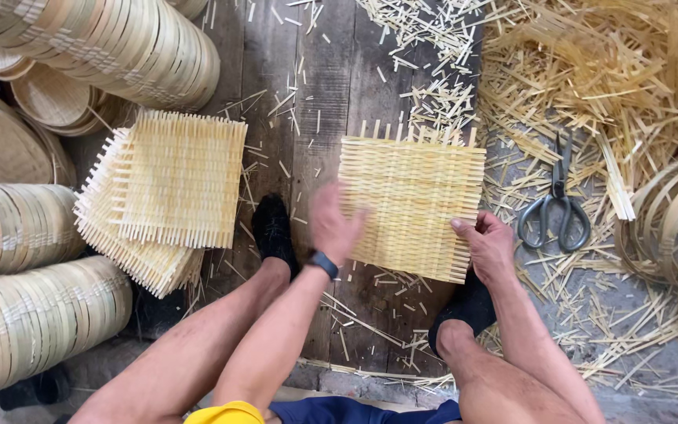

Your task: The person weaves bamboo strips into a square, places it over a circular wooden form, and uses scissors to trim the excess material, creating a circular bamboo basket bottom.

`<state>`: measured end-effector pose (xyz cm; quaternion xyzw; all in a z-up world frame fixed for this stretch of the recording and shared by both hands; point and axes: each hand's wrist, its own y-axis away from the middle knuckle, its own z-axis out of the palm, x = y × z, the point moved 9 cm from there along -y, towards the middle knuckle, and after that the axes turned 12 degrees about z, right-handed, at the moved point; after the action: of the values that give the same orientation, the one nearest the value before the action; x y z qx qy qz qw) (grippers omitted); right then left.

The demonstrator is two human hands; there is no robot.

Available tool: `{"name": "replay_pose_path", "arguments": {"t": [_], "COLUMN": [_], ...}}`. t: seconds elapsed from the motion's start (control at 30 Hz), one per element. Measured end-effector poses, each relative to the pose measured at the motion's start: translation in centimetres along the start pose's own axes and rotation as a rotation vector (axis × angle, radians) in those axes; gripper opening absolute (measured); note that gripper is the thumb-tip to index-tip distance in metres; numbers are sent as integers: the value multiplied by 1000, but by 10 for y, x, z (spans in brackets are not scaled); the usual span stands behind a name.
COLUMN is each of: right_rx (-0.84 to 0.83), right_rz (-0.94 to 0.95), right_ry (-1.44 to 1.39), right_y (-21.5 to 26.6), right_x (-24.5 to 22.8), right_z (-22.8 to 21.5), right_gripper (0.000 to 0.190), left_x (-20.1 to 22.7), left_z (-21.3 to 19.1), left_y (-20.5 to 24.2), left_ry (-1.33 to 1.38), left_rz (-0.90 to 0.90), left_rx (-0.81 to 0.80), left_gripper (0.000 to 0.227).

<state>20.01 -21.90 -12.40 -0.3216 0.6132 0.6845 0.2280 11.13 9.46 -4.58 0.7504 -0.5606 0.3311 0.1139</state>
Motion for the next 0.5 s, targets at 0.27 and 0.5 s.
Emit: {"name": "replay_pose_path", "arguments": {"t": [0.27, 0.5], "right_rx": [109, 151], "right_rz": [-42, -87], "right_ry": [101, 161], "right_y": [5, 0], "right_x": [-3, 2], "right_z": [0, -4], "right_gripper": [27, 38], "left_x": [-122, -120], "left_z": [72, 64], "left_y": [21, 23], "left_ry": [827, 836], "left_rz": [-721, -700], "left_rx": [-217, -197], "left_gripper": [52, 68]}}
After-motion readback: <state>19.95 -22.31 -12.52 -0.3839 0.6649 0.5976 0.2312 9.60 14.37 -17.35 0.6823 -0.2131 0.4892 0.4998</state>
